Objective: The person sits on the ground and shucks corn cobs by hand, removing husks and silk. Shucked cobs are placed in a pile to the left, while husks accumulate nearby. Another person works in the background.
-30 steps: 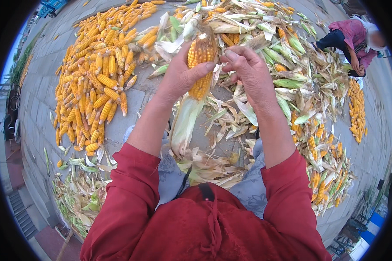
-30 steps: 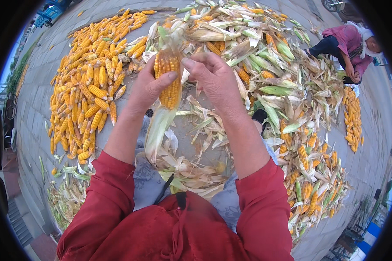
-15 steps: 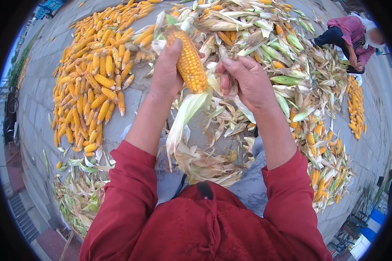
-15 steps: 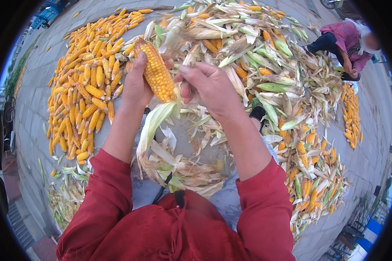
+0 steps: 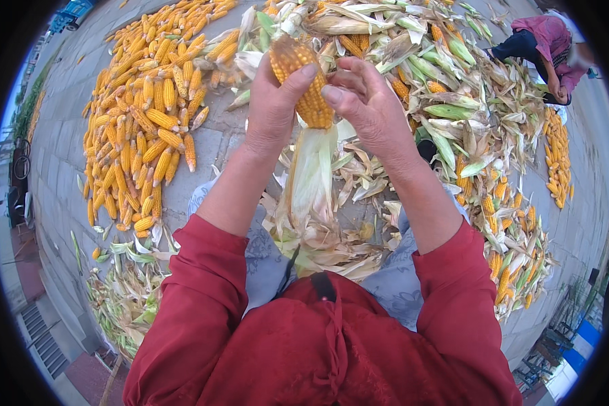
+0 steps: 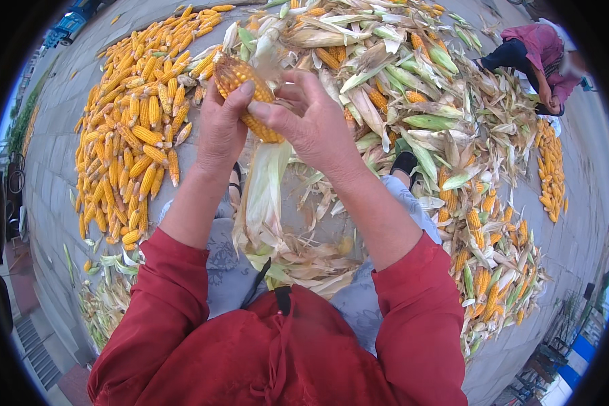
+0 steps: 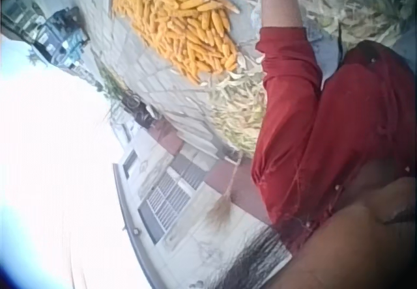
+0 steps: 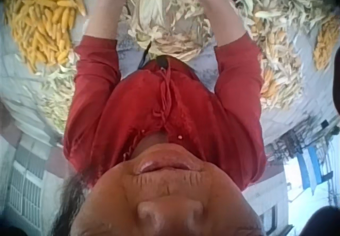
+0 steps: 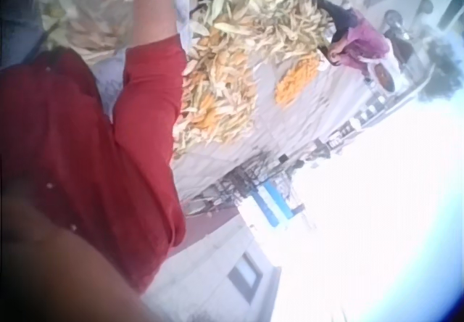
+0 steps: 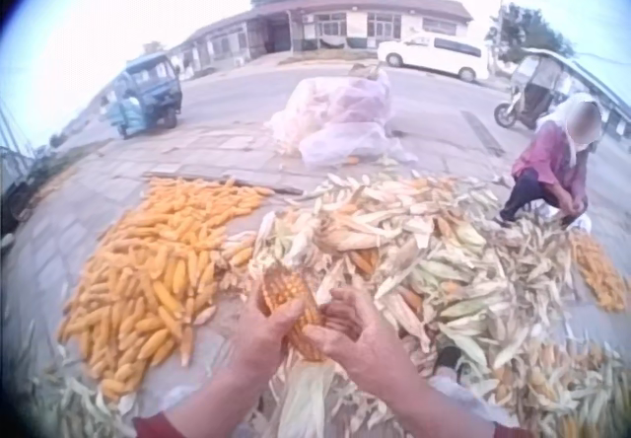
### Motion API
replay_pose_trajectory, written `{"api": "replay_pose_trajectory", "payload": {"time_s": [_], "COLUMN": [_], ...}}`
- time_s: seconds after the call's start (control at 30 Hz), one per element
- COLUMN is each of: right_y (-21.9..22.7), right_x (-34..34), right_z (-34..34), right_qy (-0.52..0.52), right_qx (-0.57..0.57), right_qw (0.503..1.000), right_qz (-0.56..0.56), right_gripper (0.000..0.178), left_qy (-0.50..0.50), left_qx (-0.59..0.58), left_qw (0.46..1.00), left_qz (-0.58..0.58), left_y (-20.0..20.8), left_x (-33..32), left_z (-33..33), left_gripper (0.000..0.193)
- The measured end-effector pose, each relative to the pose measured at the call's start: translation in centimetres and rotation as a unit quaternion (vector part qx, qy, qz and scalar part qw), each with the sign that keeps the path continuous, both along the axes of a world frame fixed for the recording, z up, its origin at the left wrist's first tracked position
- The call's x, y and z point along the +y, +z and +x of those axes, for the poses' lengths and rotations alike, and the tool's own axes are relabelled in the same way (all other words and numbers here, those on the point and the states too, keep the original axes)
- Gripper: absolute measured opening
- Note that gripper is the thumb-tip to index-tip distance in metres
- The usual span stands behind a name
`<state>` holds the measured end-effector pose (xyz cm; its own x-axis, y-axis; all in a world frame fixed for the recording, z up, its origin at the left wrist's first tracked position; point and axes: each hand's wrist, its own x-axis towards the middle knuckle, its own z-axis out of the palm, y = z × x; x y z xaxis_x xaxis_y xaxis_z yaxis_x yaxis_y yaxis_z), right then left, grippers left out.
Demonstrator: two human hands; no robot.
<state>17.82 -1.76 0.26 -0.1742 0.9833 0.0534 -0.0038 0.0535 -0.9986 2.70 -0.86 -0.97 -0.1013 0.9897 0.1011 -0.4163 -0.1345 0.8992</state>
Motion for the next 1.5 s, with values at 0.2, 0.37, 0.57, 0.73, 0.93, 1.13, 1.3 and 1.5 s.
{"api": "replay_pose_trajectory", "payload": {"time_s": [0.2, 0.37, 0.57, 0.73, 0.93, 1.13, 1.3, 1.5], "right_y": [-3.6, -2.5, -2.8, -2.6, -1.7, -2.7, -2.6, -4.0], "right_x": [0.3, -1.1, -1.4, -1.9, -2.2, -3.3, -3.7, -8.0], "right_z": [-0.7, -2.1, -2.9, -2.8, -3.0, -2.6, -2.4, -2.9], "right_qy": [0.049, 0.113, 0.121, 0.1, 0.111, 0.294, 0.368, 0.565], "right_qx": [-0.062, 0.019, 0.009, -0.225, -0.332, -0.412, -0.454, -0.351], "right_qw": [0.994, 0.976, 0.97, 0.968, 0.937, 0.819, 0.799, 0.735], "right_qz": [-0.073, -0.185, -0.211, -0.058, 0.004, 0.272, 0.144, 0.133], "right_gripper": [0.083, 0.066, 0.052, 0.043, 0.039, 0.034, 0.041, 0.067], "left_qy": [0.01, -0.003, 0.04, 0.064, 0.019, -0.265, -0.141, -0.067], "left_qx": [-0.156, -0.176, -0.195, -0.157, -0.144, -0.132, -0.139, 0.075], "left_qw": [0.987, 0.984, 0.977, 0.974, 0.97, 0.921, 0.961, 0.991], "left_qz": [-0.03, -0.028, -0.079, -0.152, -0.194, -0.253, -0.195, -0.089], "left_y": [0.0, -0.3, 0.4, -0.8, -0.6, 0.0, -0.5, -0.1], "left_x": [0.9, 1.4, 1.4, 0.5, 1.0, 0.8, 0.8, 0.9], "left_z": [-0.9, -2.6, -2.1, -0.9, -1.7, -2.5, -3.3, -3.1], "left_gripper": [0.04, 0.042, 0.048, 0.056, 0.06, 0.047, 0.045, 0.072]}}
